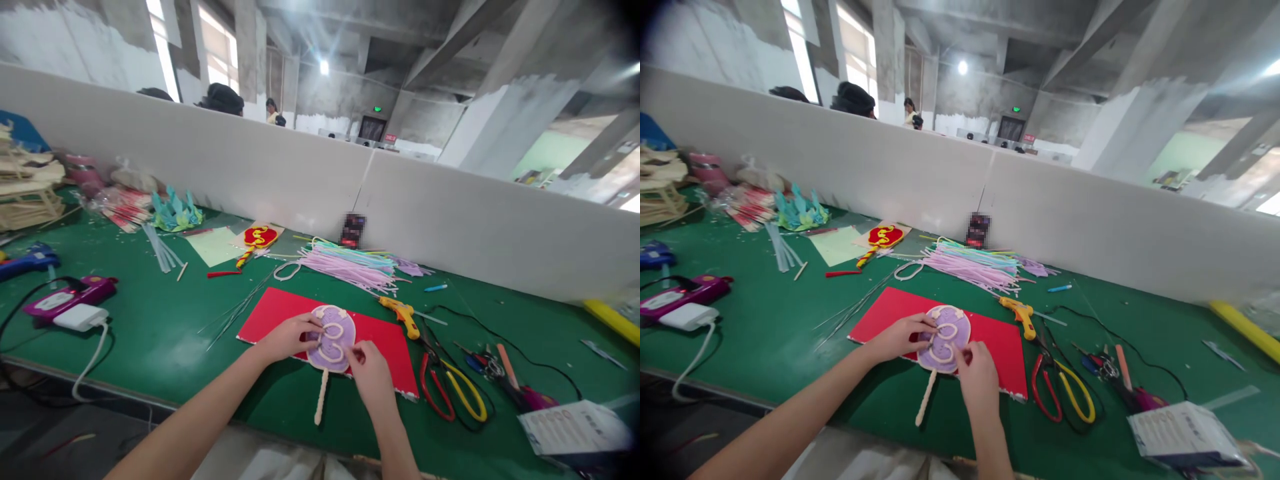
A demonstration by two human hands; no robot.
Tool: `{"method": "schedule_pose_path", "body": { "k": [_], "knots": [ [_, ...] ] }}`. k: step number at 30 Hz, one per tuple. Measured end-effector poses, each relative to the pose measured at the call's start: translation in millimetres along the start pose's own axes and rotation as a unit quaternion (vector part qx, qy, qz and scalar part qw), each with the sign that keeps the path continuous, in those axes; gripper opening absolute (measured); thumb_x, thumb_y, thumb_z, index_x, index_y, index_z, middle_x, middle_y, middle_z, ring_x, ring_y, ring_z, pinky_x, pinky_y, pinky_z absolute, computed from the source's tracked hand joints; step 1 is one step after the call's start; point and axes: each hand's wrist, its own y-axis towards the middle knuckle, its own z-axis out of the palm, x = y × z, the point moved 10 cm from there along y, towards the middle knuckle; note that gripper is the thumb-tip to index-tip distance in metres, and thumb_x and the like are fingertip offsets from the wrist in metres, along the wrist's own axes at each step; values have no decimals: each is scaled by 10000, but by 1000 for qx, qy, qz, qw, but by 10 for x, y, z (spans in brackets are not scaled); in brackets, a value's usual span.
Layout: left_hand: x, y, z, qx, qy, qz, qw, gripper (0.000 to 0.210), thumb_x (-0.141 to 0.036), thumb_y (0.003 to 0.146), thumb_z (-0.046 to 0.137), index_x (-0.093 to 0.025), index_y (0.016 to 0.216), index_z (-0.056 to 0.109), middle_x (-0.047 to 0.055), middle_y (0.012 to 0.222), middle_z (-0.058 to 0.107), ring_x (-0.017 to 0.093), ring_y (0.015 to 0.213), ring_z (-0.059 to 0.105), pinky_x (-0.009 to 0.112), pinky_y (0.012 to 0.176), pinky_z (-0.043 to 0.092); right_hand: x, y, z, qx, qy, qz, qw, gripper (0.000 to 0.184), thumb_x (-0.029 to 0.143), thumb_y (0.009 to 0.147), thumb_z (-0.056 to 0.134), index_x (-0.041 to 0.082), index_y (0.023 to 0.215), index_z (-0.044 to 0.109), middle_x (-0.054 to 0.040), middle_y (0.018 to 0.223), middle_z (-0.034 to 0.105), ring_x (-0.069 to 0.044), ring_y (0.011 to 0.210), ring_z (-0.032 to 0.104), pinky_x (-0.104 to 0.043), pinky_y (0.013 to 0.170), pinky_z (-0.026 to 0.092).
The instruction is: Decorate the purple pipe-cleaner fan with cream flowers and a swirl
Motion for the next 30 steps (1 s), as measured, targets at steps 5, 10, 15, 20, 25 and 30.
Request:
{"method": "schedule_pose_path", "body": {
  "k": [5,10,15,20,25,30],
  "knots": [
    [21,5,7,-2,-2,3,1000,270,-297,783,589,-207,1032,642,62,1092,584,175,1065,526,292,956,394,123,-153,74,4,21,-7,1000,217,399,743,575,202,655,551,-26,670,536,-171,592,524,-279,574,439],
    [11,-1,3,-2,-1,5,1000,272,-269,783,585,-211,1044,635,63,1098,579,176,1050,532,290,940,406,204,-120,129,9,83,17,996,261,449,734,574,201,659,553,-14,625,563,-167,563,526,-272,553,441],
    [7,-5,4,0,9,10,1000,262,-255,783,584,-211,1035,639,61,1094,582,177,1040,536,287,932,409,157,-107,175,-17,111,34,993,330,516,760,522,199,670,541,-23,637,605,-176,607,556,-272,588,443],
    [18,-6,3,3,5,6,1000,267,-254,787,581,-211,1046,634,60,1102,581,177,1045,537,288,938,405,109,-106,238,-25,76,26,996,336,514,765,523,199,649,531,-10,606,577,-162,570,514,-263,556,413],
    [-21,-5,-11,7,0,6,1000,277,-236,783,587,-215,1056,626,56,1109,577,177,1058,527,287,941,402,155,-107,244,-29,64,-10,997,316,476,785,517,186,684,587,-24,645,564,-150,567,486,-260,556,413],
    [-36,-2,-27,5,-2,4,1000,285,-233,779,591,-211,1062,621,60,1104,578,177,1053,528,295,944,399,297,-137,281,6,5,-45,999,215,402,760,585,197,697,601,-18,673,578,-173,654,524,-277,623,384]
  ]
}}
